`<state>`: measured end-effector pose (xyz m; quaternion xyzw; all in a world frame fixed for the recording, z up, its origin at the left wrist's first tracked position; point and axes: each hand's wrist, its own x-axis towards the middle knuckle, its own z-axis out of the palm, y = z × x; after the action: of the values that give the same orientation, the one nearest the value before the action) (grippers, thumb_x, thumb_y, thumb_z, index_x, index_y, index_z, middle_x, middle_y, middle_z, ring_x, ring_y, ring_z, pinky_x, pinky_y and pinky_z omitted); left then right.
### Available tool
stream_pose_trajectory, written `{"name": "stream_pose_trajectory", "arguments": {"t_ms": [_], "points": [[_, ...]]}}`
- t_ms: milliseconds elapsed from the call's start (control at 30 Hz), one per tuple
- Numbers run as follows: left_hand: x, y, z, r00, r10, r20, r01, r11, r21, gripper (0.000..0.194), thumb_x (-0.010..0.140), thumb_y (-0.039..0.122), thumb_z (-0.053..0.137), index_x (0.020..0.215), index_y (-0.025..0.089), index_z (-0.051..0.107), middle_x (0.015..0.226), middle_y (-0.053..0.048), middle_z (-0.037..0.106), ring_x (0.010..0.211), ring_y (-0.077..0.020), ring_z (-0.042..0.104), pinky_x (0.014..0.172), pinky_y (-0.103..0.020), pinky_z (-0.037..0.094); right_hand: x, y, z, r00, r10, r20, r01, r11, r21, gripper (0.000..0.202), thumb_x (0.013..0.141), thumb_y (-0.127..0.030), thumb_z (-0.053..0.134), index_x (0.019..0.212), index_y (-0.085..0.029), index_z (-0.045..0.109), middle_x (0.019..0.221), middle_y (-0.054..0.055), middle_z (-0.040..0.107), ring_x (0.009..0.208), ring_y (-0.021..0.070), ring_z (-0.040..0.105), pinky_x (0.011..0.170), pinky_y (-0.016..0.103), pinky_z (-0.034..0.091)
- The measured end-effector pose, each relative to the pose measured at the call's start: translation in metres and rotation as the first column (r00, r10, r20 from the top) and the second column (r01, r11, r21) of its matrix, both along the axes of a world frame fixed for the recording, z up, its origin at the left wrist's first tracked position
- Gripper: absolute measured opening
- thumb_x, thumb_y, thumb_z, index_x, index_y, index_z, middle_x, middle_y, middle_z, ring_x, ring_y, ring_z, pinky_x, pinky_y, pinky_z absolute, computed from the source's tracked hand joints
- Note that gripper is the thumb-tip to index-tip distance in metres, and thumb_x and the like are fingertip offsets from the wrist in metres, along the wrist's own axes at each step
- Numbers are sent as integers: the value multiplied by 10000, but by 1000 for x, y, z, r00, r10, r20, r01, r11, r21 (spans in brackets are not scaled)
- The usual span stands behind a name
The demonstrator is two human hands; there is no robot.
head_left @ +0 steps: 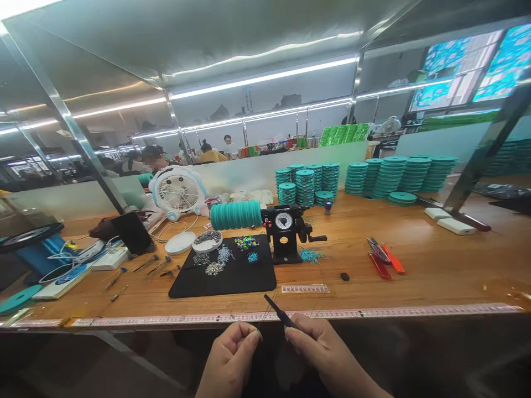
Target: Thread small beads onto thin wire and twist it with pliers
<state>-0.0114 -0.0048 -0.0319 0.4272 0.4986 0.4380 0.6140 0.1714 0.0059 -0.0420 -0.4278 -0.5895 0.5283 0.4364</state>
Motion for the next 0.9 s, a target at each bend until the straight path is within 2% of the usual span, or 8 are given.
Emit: {"name": "stream_pose_trajectory", "arguments": {"t_ms": [67,167,233,400,600,733,900], "points": [[-1,0,1,1000,-27,-13,27,999,17,343,705,476,685,746,153,578,521,76,389,443,-46,236,426,-203,144,1,1,-2,1000,7,7,-7,1000,-16,383,816,-446,504,551,-187,405,573,-27,382,554,118,346,518,245,315],[-2,0,-1,998,-62,1,62,998,-7,374,710,508,659,813,159,576,463,109,304,408,-45,188,414,-216,101,1,2,-5,1000,18,17,-18,999,-36,392,819,-464,486,557,-195,374,569,-34,345,543,112,309,505,245,284],[-2,0,-1,998,-61,3,61,998,-17,375,713,515,650,805,163,559,447,122,264,399,-44,163,409,-219,84,1,2,-7,1000,27,16,-26,999,-47,410,814,-486,481,547,-199,357,560,-35,335,535,112,301,501,245,273],[1,-1,-1,998,-47,30,48,998,-27,368,710,504,659,772,163,535,448,123,284,397,-36,166,401,-207,88,-3,3,-13,999,33,-3,-33,996,-79,416,797,-515,485,554,-202,360,546,-42,312,517,108,279,483,241,248],[1,2,-2,978,-60,199,81,992,-100,305,713,433,669,773,161,544,406,134,267,350,-21,115,358,-194,60,-4,4,-18,1000,10,16,-9,998,-59,406,812,-490,475,552,-205,347,546,-46,304,525,110,273,498,251,249],[0,3,0,942,-59,330,116,981,-155,219,727,359,646,760,161,559,385,140,221,331,-19,88,334,-177,57,-4,1,-14,998,-22,62,22,1000,-11,387,822,-474,470,568,-197,381,573,-32,350,558,124,322,542,265,304],[-1,3,4,928,-26,373,101,977,-185,204,736,353,630,745,156,579,365,140,198,322,-18,79,323,-170,64,-5,-2,-3,995,-59,86,55,997,47,374,821,-472,499,606,-167,508,627,5,478,613,157,432,597,276,370]]}}
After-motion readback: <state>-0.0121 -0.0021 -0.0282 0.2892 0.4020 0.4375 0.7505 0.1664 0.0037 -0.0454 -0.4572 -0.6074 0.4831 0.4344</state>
